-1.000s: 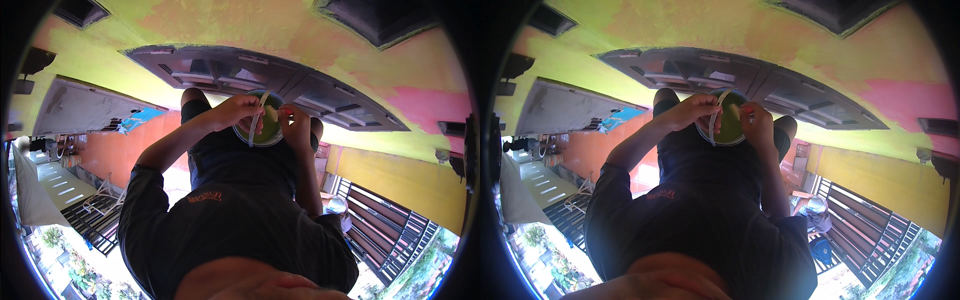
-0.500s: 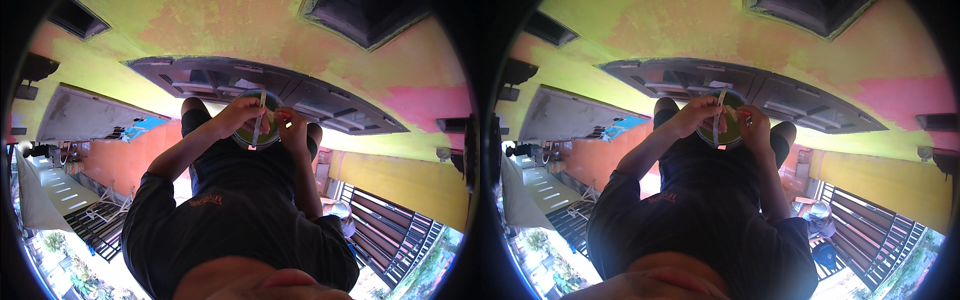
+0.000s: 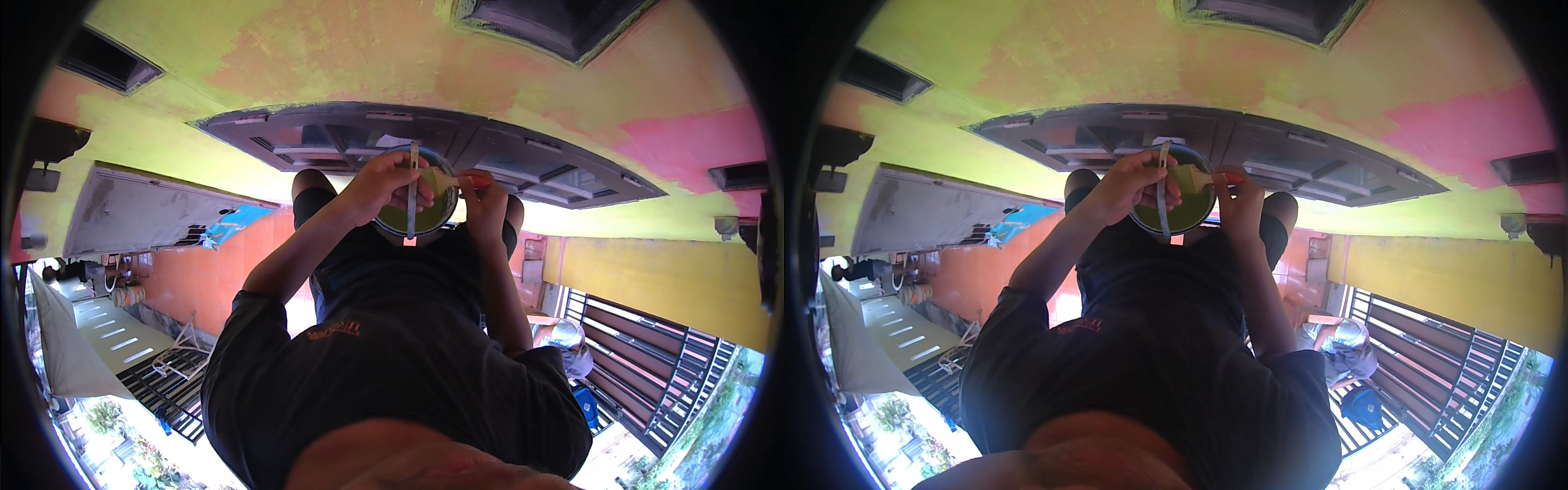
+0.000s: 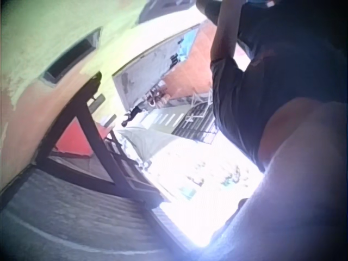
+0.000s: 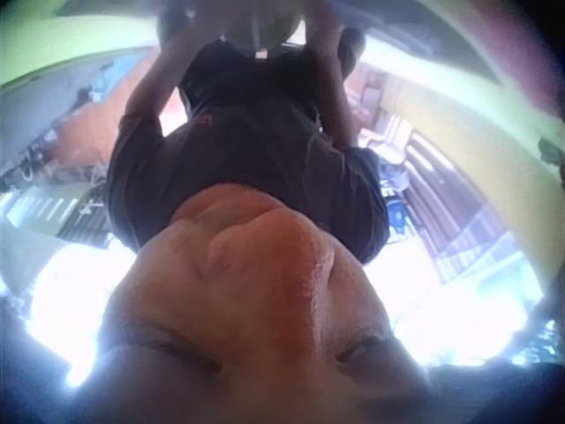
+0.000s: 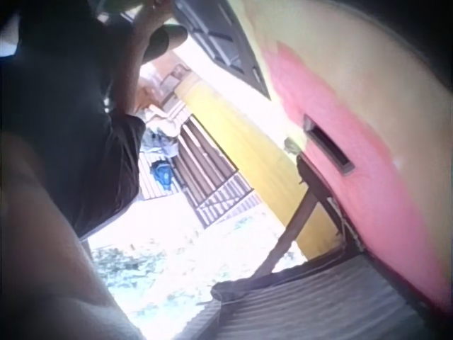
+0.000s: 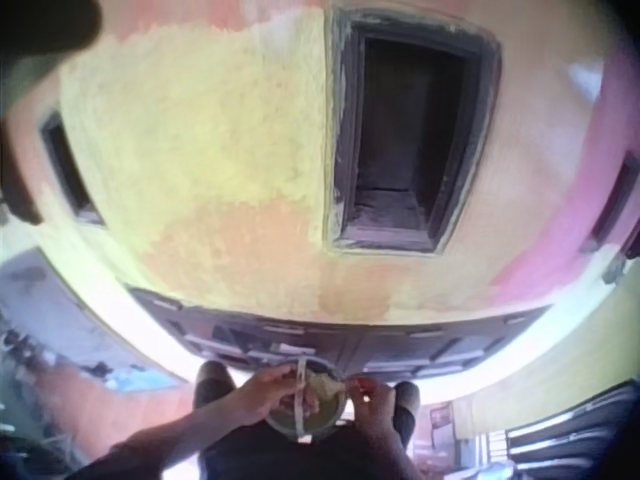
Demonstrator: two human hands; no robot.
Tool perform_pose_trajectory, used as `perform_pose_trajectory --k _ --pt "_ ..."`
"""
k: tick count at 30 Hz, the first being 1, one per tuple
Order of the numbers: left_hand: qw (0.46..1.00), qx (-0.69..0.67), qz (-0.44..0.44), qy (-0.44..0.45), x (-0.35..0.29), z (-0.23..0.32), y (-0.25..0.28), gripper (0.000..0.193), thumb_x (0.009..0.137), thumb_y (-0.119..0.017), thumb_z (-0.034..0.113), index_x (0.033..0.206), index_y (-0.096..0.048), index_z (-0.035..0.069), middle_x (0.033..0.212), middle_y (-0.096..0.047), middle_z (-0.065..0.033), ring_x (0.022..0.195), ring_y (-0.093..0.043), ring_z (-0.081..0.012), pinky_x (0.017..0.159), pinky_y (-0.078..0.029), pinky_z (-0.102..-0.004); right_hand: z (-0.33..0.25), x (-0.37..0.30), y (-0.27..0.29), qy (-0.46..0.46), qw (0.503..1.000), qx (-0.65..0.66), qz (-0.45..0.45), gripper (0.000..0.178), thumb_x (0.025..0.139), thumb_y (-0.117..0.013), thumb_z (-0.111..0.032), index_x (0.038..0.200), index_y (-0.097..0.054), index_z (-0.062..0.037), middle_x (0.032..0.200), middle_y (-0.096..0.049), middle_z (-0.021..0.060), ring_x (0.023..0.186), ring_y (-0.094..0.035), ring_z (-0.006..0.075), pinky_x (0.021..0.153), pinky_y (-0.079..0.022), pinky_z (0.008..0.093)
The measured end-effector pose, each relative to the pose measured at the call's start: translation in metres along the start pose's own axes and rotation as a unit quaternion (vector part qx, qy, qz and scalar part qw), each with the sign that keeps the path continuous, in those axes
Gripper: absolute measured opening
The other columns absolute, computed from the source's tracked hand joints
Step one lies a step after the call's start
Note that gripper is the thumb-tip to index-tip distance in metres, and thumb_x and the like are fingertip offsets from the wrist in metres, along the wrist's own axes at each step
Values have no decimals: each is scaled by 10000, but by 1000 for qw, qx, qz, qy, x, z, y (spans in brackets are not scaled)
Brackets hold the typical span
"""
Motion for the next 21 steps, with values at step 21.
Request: perform_pose_trajectory --k 21 --pt "999 10 -52 1 2 36 0 362 1064 -482 284 1332 -466 41 998 -719 -161 982 -746 -333 915 -591 -490 -62 27 143 -81 852 502 123 201 1022 -606 -198 1142 -653 -44 983 -726 140 906 -734 275 784 -619 334"
Point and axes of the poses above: each hand's wrist, its own x-axis towards the middle knuckle, its own y-axis out of the back of the hand, z = x × y, the point moved 2 cm from there along x, towards the middle knuckle
